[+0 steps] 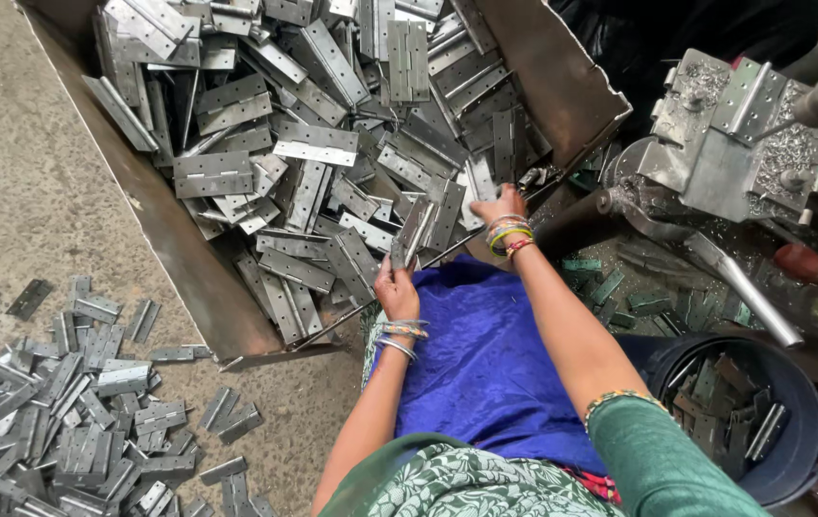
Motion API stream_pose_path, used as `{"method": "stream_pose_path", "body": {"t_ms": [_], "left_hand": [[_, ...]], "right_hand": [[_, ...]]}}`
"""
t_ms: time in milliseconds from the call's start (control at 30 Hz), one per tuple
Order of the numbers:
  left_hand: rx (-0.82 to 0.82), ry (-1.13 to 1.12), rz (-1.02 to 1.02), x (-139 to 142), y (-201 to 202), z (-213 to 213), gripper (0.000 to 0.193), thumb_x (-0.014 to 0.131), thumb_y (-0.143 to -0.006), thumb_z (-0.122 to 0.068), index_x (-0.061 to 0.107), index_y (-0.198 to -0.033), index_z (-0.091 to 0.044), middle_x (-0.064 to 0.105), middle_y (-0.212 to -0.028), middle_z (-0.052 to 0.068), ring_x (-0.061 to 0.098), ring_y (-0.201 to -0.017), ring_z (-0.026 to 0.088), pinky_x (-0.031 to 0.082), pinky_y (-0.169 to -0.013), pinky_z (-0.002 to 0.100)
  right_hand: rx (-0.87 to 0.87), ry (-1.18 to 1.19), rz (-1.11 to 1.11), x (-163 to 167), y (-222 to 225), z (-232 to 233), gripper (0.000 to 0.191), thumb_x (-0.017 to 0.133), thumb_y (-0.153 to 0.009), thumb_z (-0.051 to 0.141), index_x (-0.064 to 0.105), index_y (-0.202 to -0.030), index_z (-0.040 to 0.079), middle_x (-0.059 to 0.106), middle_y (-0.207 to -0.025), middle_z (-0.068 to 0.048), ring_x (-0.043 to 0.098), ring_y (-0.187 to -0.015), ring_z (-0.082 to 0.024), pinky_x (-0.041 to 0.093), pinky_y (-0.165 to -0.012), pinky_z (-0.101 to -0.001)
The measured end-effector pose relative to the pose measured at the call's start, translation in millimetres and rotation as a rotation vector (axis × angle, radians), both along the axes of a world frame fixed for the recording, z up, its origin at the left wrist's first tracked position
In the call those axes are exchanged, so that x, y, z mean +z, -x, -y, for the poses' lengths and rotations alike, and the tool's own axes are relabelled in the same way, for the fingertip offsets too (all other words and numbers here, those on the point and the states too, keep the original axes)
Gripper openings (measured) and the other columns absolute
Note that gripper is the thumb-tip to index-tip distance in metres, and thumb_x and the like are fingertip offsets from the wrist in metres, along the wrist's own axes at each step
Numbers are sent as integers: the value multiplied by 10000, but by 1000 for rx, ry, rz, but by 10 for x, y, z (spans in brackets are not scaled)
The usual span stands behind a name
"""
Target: The person repeatedly picks metal hinge pieces from a bin, places them into a press machine, and operates the lever to process them. Processed pieces are dropped into a bucket below. The person occasionally inspects pieces and adjusts their position on the lap cloth.
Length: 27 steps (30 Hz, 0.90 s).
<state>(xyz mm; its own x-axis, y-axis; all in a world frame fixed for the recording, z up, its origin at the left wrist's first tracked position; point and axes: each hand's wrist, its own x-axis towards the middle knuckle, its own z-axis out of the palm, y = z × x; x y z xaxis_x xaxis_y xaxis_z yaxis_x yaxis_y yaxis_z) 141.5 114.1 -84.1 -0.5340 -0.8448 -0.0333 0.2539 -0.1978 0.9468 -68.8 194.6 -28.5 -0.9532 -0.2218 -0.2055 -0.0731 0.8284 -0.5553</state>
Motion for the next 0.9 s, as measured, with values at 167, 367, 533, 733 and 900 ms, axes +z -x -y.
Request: {"method": "stream_pose_path", "body": {"t_ms": [167, 367, 533, 733, 900], "left_hand": [[-133, -141, 34, -31, 60, 267, 282, 476, -1067, -70, 635, -1257, 63, 717, -1059, 114, 704, -909, 172, 623, -800, 314], [-340, -246, -82, 44, 143, 595, 291, 463, -1074, -133, 627, -1254, 27, 742, -1081, 114, 763, -900, 225, 664, -809, 360], [-494, -260, -39, 197, 207, 704, 303, 515, -1078, -175, 641, -1272, 21, 737, -1108, 101, 750, -919, 201, 658, -823, 375], [-585, -300, -3, 203, 267, 707, 322, 543, -1082, -209, 673, -1265, 22, 685, -1054, 59, 686, -904, 173, 653, -814, 423], [-577, -325, -52, 201, 301, 735, 308, 550, -1086, -199, 654, -1266, 28, 725, -1111, 112, 732, -963, 231, 662, -853, 460]], "right_hand": [[135, -176, -123, -33, 117, -415, 345, 785, -746, 211, 711, -1012, 4, 728, -997, -284, 728, -967, -451, 592, -883, -491], [258, 211, -233, 360, 319, -827, 215, 677, -807, 13, 699, -1018, 47, 763, -924, -172, 749, -882, -312, 591, -773, -422], [461, 766, -147, 673, 240, -852, 211, 645, -930, -81, 673, -1078, 66, 746, -973, -105, 671, -871, -132, 545, -769, -297], [694, 633, -341, 755, 173, -881, 218, 616, -911, -87, 657, -1079, 46, 736, -974, -87, 697, -877, -122, 553, -743, -295], [580, 570, -346, 723, 213, -1018, 192, 609, -938, -56, 633, -1089, 61, 755, -964, -86, 697, -702, -157, 526, -561, -261]]}}
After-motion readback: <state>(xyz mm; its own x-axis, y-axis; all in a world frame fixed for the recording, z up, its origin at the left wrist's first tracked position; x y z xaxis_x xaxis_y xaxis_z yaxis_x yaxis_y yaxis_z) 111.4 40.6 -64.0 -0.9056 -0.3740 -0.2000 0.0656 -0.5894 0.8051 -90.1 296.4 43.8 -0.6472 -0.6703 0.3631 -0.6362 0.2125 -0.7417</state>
